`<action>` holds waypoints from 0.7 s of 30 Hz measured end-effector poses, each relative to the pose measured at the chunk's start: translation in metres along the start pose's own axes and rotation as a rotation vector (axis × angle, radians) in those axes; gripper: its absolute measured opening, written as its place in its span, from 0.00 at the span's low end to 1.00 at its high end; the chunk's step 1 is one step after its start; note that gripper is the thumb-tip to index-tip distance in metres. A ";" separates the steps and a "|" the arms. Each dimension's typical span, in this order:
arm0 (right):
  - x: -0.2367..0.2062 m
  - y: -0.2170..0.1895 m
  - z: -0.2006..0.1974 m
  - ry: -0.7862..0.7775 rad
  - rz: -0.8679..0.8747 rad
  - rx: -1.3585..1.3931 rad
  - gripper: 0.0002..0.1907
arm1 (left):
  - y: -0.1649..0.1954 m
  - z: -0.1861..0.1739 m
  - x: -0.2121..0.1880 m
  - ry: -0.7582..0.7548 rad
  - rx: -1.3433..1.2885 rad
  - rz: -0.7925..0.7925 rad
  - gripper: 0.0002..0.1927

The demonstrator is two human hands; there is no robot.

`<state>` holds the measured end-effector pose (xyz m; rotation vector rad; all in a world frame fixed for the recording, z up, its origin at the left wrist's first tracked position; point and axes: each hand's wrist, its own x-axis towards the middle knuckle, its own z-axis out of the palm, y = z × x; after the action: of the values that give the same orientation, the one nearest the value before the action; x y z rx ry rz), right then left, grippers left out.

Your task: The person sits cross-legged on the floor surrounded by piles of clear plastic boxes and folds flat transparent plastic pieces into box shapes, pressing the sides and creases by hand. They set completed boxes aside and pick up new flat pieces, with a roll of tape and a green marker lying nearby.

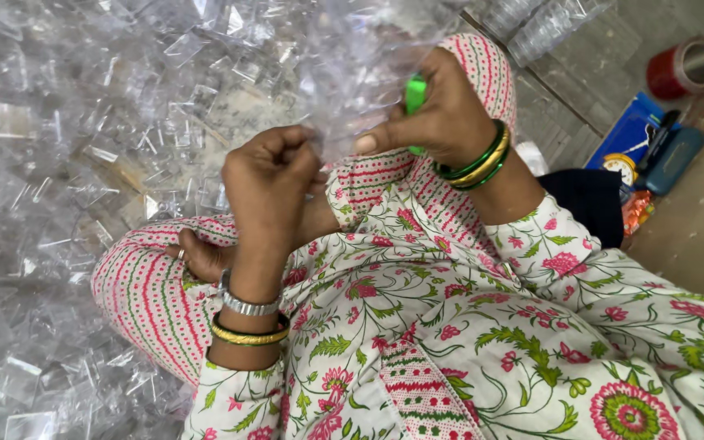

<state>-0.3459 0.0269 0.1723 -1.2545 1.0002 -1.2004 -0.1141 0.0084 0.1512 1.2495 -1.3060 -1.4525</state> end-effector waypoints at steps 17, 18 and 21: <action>-0.001 -0.007 -0.008 -0.012 -0.134 -0.192 0.42 | -0.006 0.016 0.017 -0.169 -0.147 0.018 0.09; -0.001 -0.006 -0.006 -0.013 -0.171 -0.297 0.43 | -0.007 0.016 0.018 -0.163 -0.129 -0.009 0.10; -0.003 -0.005 -0.007 -0.053 -0.170 -0.284 0.43 | -0.008 0.014 0.019 -0.223 -0.063 -0.003 0.11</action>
<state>-0.3535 0.0294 0.1764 -1.6133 1.0682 -1.1755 -0.1316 -0.0060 0.1406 1.0728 -1.3917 -1.6599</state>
